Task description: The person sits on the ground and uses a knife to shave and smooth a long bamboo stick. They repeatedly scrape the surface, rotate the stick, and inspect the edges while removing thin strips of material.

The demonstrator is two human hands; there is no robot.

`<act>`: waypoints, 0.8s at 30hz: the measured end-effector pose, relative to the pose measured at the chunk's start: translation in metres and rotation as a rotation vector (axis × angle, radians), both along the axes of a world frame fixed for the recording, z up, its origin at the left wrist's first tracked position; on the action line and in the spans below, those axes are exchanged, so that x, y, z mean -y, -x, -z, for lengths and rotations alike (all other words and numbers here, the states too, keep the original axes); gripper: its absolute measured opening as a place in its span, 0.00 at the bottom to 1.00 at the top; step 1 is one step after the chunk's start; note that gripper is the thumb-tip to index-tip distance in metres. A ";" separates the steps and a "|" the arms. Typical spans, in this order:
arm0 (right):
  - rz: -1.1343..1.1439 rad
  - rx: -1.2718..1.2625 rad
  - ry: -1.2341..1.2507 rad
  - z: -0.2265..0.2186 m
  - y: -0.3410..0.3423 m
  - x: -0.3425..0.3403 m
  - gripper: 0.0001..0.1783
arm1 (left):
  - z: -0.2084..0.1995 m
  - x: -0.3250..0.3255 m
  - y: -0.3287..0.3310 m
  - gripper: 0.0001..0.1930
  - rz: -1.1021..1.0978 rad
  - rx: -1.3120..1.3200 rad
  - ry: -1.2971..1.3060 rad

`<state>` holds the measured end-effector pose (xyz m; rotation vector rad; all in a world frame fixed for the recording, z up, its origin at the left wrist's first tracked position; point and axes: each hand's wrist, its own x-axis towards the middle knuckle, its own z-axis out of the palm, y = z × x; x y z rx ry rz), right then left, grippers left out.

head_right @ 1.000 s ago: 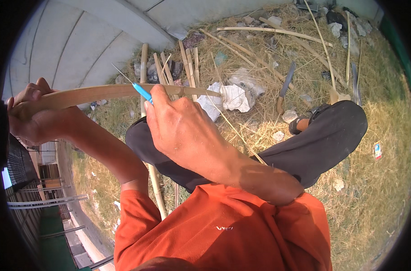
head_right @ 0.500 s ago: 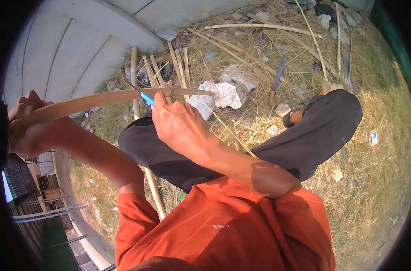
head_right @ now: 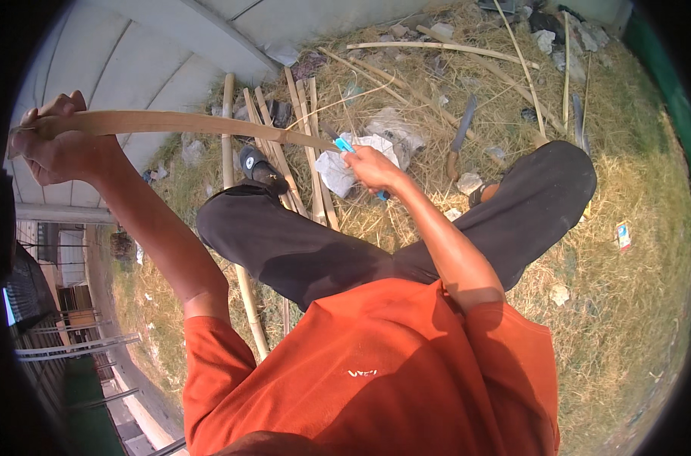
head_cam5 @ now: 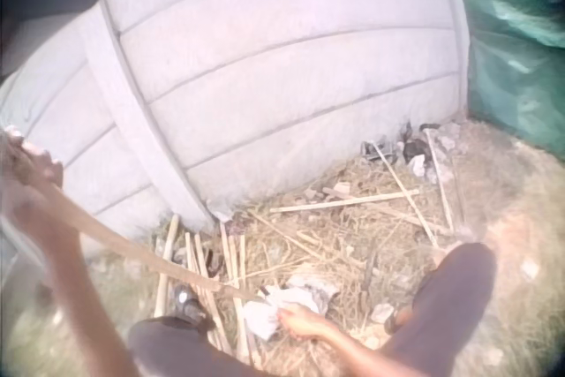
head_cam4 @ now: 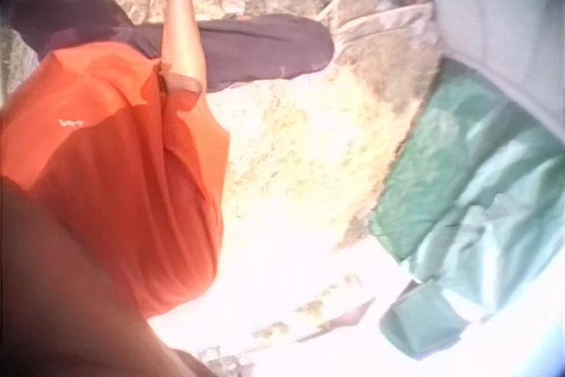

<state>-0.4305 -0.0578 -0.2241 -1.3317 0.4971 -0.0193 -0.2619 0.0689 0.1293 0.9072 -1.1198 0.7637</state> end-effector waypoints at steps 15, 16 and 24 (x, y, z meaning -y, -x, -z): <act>0.072 -0.210 0.730 0.027 0.046 0.006 0.17 | -0.001 -0.003 -0.021 0.17 -0.106 0.011 0.082; 0.116 -0.184 0.726 0.036 0.049 0.025 0.16 | -0.002 -0.006 -0.028 0.17 -0.117 0.023 0.093; 0.749 -0.748 1.282 -0.009 0.093 0.222 0.20 | -0.006 -0.016 -0.070 0.16 -0.157 -0.039 0.076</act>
